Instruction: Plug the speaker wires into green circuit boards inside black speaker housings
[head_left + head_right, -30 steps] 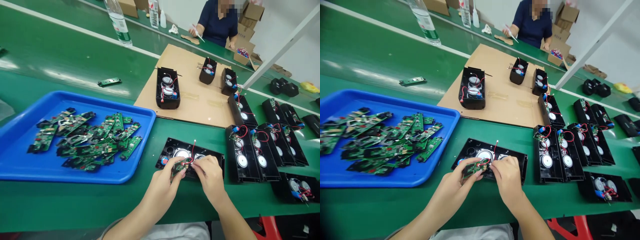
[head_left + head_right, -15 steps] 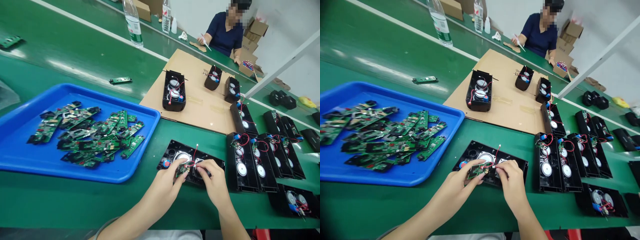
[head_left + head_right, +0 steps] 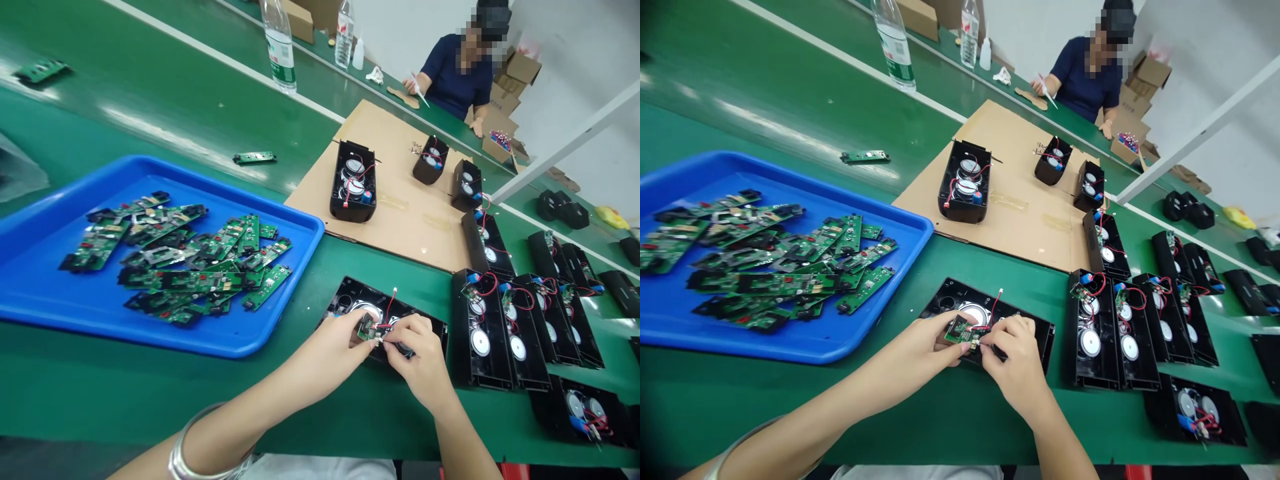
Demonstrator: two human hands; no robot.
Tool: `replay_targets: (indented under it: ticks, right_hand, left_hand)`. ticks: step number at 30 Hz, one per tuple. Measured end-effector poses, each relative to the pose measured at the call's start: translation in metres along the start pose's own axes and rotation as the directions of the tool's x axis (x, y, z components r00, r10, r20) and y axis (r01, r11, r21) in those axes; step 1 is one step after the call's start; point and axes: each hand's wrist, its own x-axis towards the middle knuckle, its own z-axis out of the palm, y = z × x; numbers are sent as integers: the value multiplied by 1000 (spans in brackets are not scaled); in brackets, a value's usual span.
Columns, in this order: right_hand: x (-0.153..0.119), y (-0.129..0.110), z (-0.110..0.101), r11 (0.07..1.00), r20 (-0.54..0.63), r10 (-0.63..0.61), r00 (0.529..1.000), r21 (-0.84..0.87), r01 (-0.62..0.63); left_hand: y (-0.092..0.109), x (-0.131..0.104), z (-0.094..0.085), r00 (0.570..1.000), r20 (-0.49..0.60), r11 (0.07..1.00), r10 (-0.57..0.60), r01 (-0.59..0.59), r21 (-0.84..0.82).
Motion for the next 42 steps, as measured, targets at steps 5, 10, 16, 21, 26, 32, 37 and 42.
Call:
replay_targets:
  ticks: [5,10,16,21,26,32,37,42]
  right_hand:
    - [0,-1,-4,994,32,-85,996,-63,87]
    - [-1,-2,-3,993,42,-94,995,-74,97]
    - [-4,0,7,998,-22,18,1000,-62,-20]
    - [1,-2,9,987,30,155,987,-34,-154]
    - [9,-3,-1,892,124,397,910,180,-414]
    - [19,-3,17,764,-29,601,799,313,-564]
    - [16,1,23,641,4,625,781,569,-516]
    - [-5,6,2,560,145,510,848,692,-455]
  left_hand:
    - [-1,1,-2,999,31,999,33,-34,11]
    - [-6,-3,-3,995,53,992,87,-92,85]
    - [-9,-12,-3,979,41,956,200,-204,211]
    - [-8,-11,-4,969,84,933,232,-246,264]
    - [-8,-16,-3,994,13,952,111,-110,286]
    - [-7,-25,-3,999,-53,994,5,0,106]
    - [-5,-22,-1,995,-98,999,-37,41,34]
    - [-4,-11,1,995,-94,999,-37,38,10]
